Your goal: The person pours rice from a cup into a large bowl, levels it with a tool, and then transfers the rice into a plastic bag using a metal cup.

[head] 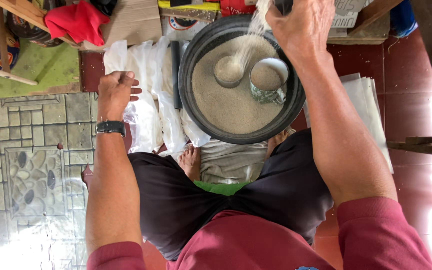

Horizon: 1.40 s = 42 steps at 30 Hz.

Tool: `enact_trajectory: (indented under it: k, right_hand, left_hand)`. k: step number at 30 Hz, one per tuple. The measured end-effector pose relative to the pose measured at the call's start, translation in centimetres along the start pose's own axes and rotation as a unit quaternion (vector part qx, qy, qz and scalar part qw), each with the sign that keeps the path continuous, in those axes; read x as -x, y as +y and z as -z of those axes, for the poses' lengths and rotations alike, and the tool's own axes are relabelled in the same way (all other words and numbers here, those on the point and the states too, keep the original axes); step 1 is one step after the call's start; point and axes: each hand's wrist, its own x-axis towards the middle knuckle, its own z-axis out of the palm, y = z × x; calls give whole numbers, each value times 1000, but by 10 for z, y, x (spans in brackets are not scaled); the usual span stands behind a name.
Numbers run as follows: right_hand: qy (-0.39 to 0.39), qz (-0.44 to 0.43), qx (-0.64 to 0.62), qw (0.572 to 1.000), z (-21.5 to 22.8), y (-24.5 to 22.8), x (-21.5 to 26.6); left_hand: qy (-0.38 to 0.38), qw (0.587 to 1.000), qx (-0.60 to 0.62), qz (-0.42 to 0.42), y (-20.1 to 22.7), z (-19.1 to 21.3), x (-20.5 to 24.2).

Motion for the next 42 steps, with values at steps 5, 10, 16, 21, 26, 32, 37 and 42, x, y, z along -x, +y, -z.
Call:
enact_trajectory:
  k: [5,10,16,21,26,32,37,42]
  right_hand:
    - [-57,-63,0,996,6,-9,-4]
    - [-44,-47,-3,998,14,-24,-10]
    - [-75,-40,-7,996,14,-31,-9]
    - [-74,-29,-9,997,18,-30,-11]
    - [-93,-66,20,993,14,-15,-10]
    - [-90,-37,-5,995,17,0,-6]
    - [-84,-8,-4,996,26,-12,-12]
    - [-105,0,31,994,32,-27,-18]
  left_hand:
    - [4,999,10,-51,-2,2,5]
    - [18,997,-3,-80,15,5,22]
    - [36,992,-7,-122,26,10,48]
    - [33,992,14,-124,14,10,45]
    - [9,998,16,-60,10,2,36]
    - [-6,998,-14,-66,11,-7,28]
    - [-13,997,-17,-80,5,-11,24]
    - [-21,997,-14,-77,1,-14,17]
